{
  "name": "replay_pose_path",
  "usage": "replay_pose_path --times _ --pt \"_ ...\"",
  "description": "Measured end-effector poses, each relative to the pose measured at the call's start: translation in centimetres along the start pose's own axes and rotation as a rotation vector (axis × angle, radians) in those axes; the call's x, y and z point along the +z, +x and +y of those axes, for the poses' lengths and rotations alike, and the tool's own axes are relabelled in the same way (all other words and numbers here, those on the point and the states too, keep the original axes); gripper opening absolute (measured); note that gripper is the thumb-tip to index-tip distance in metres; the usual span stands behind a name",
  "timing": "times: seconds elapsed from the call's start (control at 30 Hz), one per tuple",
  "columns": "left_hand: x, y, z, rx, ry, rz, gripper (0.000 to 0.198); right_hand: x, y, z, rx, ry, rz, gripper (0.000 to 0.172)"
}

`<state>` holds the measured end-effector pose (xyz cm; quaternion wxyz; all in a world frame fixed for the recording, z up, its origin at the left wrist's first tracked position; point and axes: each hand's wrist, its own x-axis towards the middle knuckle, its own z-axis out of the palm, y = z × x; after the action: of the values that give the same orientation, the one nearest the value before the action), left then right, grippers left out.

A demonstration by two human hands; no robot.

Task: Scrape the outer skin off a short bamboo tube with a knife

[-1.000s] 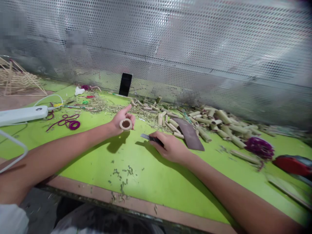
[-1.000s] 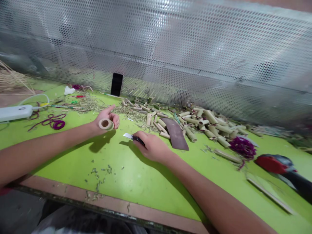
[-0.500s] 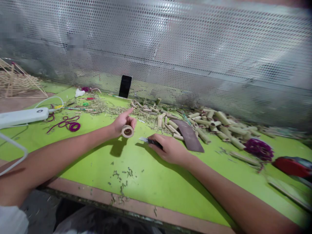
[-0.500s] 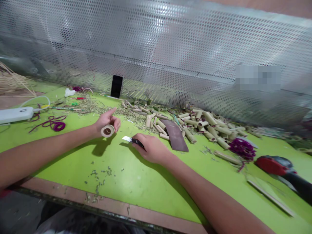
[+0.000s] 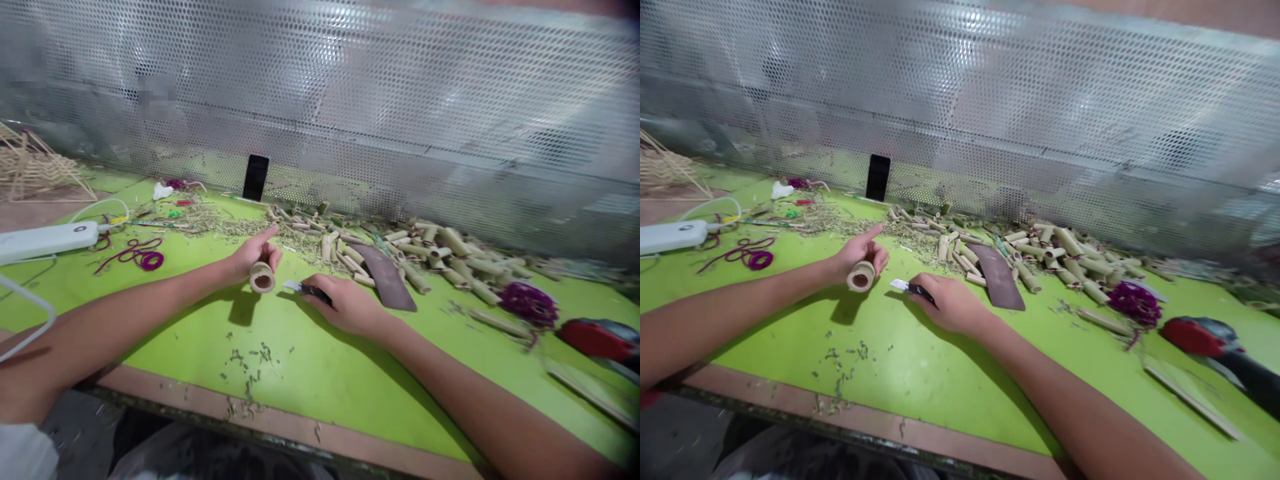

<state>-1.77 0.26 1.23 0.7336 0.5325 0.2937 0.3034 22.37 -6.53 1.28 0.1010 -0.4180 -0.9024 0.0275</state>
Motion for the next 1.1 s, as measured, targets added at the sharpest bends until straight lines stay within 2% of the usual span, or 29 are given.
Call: replay_pose_path --times 0.63,0.9,1.1 --pt "0.0 -0.26 0.28 0.038 0.0 0.001 0.086 -0.17 0.02 -0.29 0.019 0.027 0.026 0.021" --pt "-0.29 -0.54 0.11 0.042 0.012 -0.005 0.083 -0.28 0.22 -0.22 0.053 0.001 0.002 0.03" --pt "-0.48 -0.05 0.35 0.088 -0.097 0.031 0.088 -0.21 0.16 -0.05 0.06 -0.035 0.014 0.033"
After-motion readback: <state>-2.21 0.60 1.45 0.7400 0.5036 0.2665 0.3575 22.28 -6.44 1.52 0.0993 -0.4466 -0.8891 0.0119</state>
